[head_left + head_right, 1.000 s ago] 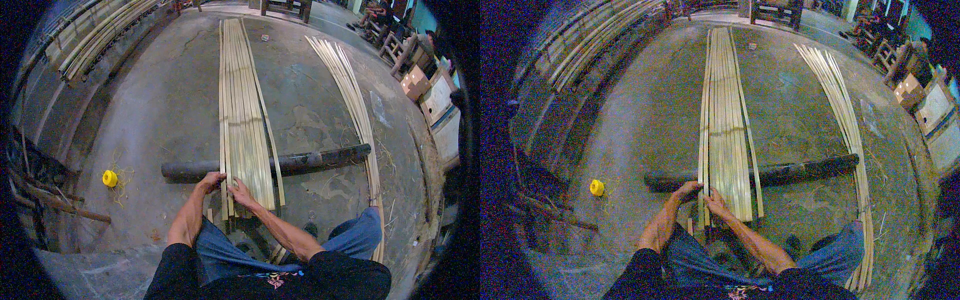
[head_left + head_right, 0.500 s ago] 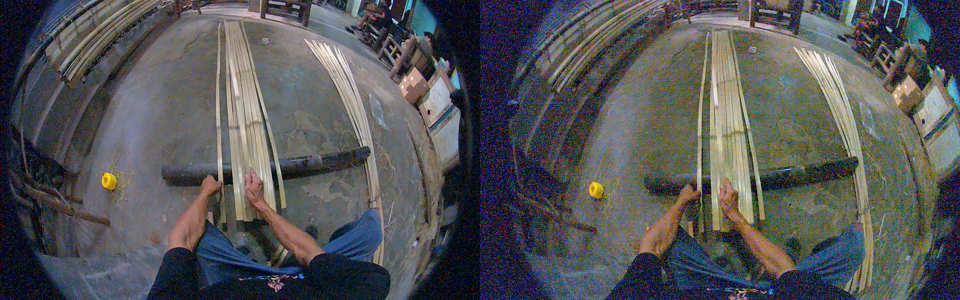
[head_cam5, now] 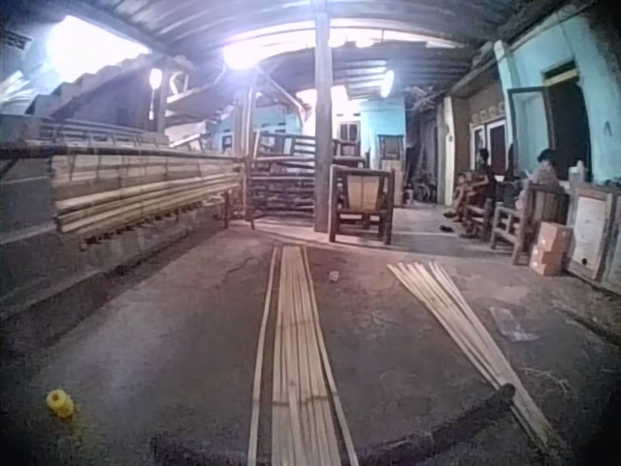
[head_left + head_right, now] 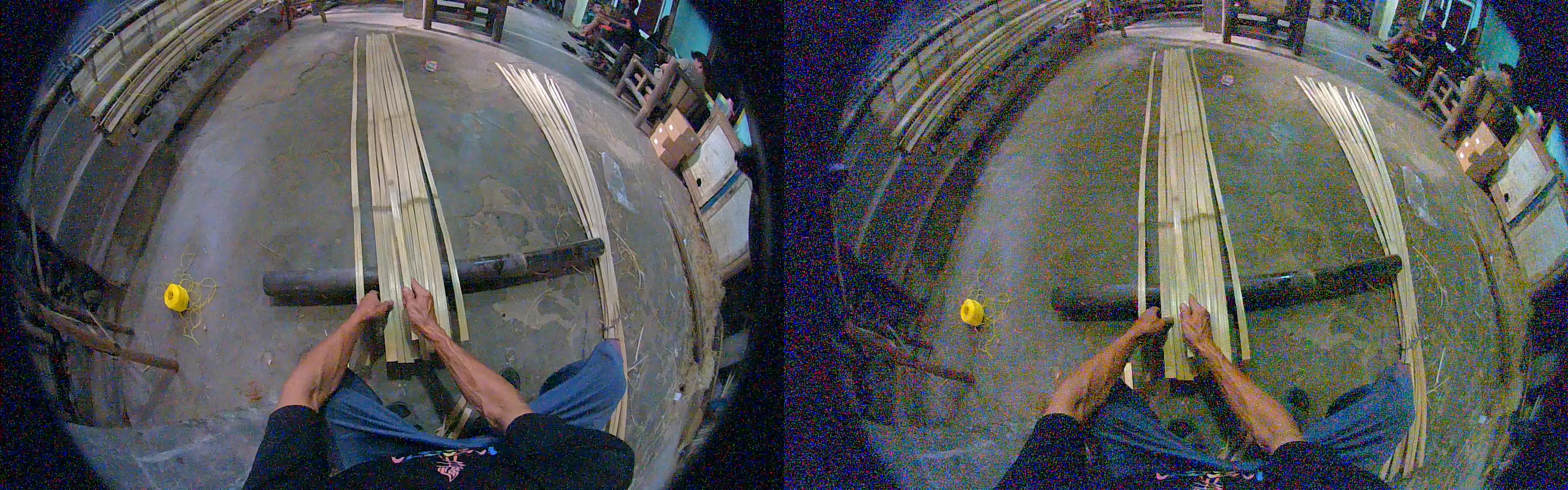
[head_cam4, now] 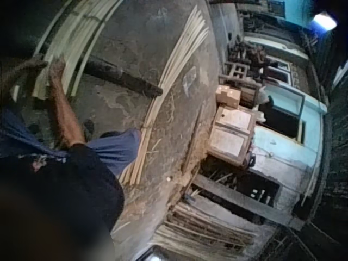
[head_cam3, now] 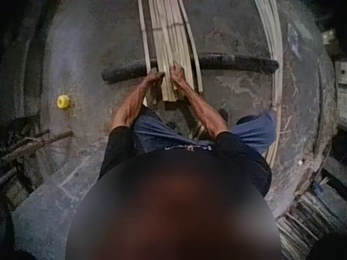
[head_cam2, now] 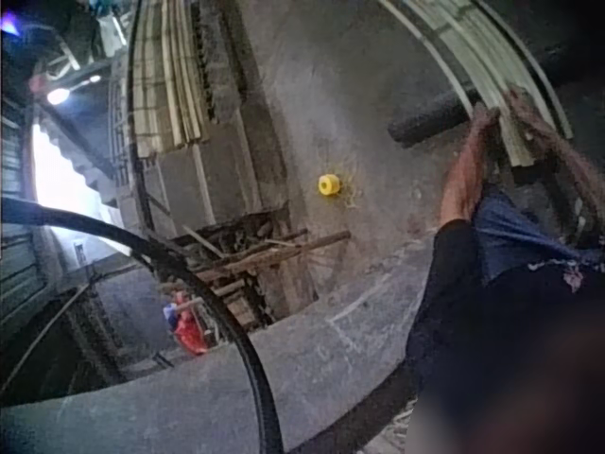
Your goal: The person sits on the floor and repeatedly picks up thin bamboo strips, aligns them side-by-side, and places them into a growing stack. The person occasionally adjusts the alignment of the strips within the stack.
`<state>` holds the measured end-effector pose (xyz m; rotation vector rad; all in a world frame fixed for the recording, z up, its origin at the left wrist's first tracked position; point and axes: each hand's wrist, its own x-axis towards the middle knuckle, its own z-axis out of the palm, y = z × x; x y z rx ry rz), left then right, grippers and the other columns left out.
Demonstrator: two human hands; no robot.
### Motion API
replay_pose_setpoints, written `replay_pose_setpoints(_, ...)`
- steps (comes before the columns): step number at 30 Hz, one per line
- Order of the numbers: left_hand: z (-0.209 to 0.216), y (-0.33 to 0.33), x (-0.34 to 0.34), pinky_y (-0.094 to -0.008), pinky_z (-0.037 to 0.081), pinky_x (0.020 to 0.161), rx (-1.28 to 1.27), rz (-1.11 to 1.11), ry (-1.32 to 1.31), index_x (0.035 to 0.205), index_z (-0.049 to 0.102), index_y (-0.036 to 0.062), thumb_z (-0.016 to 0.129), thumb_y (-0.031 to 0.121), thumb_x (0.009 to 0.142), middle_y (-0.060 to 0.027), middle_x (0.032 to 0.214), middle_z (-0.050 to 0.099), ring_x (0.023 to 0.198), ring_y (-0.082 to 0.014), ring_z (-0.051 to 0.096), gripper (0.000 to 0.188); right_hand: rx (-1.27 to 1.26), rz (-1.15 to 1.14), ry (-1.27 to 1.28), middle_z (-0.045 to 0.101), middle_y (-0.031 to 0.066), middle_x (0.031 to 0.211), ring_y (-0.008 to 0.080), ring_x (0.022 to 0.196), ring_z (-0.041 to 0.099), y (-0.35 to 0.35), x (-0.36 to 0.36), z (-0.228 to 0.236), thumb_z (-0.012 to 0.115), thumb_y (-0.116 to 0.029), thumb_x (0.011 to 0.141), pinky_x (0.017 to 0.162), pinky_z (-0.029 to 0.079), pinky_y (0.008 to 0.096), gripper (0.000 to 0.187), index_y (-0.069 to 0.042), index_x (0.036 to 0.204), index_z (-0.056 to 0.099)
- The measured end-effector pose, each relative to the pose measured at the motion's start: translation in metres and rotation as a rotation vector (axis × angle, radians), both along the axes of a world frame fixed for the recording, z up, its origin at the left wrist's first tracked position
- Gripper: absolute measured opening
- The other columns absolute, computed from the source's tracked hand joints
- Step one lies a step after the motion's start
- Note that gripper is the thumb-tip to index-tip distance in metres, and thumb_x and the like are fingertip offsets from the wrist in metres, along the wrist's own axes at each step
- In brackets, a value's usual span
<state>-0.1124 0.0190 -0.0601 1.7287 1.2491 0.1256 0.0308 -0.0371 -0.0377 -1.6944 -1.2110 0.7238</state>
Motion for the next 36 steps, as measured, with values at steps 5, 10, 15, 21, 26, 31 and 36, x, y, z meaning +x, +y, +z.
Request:
replay_pose_setpoints(5, 0.008, -0.004, 0.008, -0.0302, 0.043, 0.062, -0.219, 0.148, 0.02, 0.085, 0.059, 0.0009, 0.063, 0.03, 0.063, -0.0106, 0.075, 0.059, 0.069, -0.0191, 0.056, 0.037, 0.003, 0.048, 0.076, 0.04, 0.0034, 0.051, 0.0104, 0.046, 0.039, 0.007, 0.002, -0.004, 0.042, -0.014, 0.078, 0.042, 0.034, 0.0268, 0.015, 0.001, 0.078, 0.045)
replay_pose_setpoints(10, 0.028, 0.001, -0.005, -0.0332, 0.044, 0.06, -0.257, 0.165, 0.2, 0.082, 0.059, 0.0013, 0.062, 0.038, 0.064, -0.0132, 0.075, 0.059, 0.067, -0.0234, 0.057, 0.041, 0.003, 0.064, 0.056, 0.04, 0.0032, 0.052, 0.0108, 0.047, 0.039, 0.009, 0.005, 0.01, 0.041, -0.014, 0.079, 0.043, 0.034, 0.0269, 0.013, -0.001, 0.082, 0.046)
replay_pose_setpoints(15, 0.029, -0.007, -0.008, -0.0363, 0.043, 0.06, -0.147, -0.202, 0.463, 0.074, 0.059, -0.0013, 0.053, 0.051, 0.066, -0.0168, 0.073, 0.058, 0.067, -0.0278, 0.056, 0.053, -0.002, 0.097, 0.075, 0.043, 0.0046, 0.053, 0.0119, 0.049, 0.041, -0.002, -0.011, 0.021, 0.041, -0.016, 0.079, 0.044, 0.035, 0.0275, 0.018, 0.0, 0.086, 0.046)
replay_pose_setpoints(21, 0.034, -0.006, -0.002, -0.032, 0.044, 0.056, -0.138, -0.058, 0.357, 0.073, 0.06, -0.0009, 0.065, 0.036, 0.062, -0.0149, 0.067, 0.058, 0.061, -0.0213, 0.056, 0.039, 0.112, 0.112, -0.025, 0.044, 0.0043, 0.053, 0.0124, 0.047, 0.043, -0.011, -0.014, 0.02, 0.041, -0.017, 0.08, 0.043, 0.037, 0.0267, 0.02, 0.002, 0.081, 0.044)
replay_pose_setpoints(26, 0.03, 0.0, -0.013, -0.0307, 0.044, 0.052, -0.287, 0.289, 0.182, 0.062, 0.058, -0.0012, 0.066, 0.03, 0.061, -0.0133, 0.064, 0.058, 0.057, -0.0182, 0.056, 0.032, -0.046, 0.048, 0.313, 0.04, 0.0002, 0.051, 0.0077, 0.045, 0.039, 0.005, -0.025, -0.007, 0.041, -0.017, 0.08, 0.038, 0.032, 0.0219, 0.019, 0.001, 0.085, 0.043)
replay_pose_setpoints(31, -0.022, 0.002, -0.02, -0.0328, 0.045, 0.057, 0.014, -0.336, 0.351, 0.071, 0.058, -0.006, 0.067, 0.042, 0.056, -0.0181, 0.068, 0.058, 0.064, -0.0253, 0.057, 0.051, -0.035, -0.027, 0.216, 0.039, -0.0007, 0.052, 0.0068, 0.044, 0.037, -0.032, -0.039, -0.017, 0.04, -0.016, 0.08, 0.038, 0.032, 0.0218, 0.019, 0.001, 0.089, 0.044)
replay_pose_setpoints(36, -0.047, 0.006, -0.028, -0.0338, 0.044, 0.062, 0.024, -0.194, 0.342, 0.077, 0.058, -0.0047, 0.066, 0.047, 0.053, -0.02, 0.077, 0.058, 0.072, -0.0286, 0.057, 0.058, -0.235, 0.005, 0.518, 0.04, -0.0008, 0.054, 0.0066, 0.045, 0.037, -0.053, -0.051, -0.005, 0.041, -0.016, 0.08, 0.038, 0.032, 0.0218, 0.012, -0.005, 0.08, 0.047)
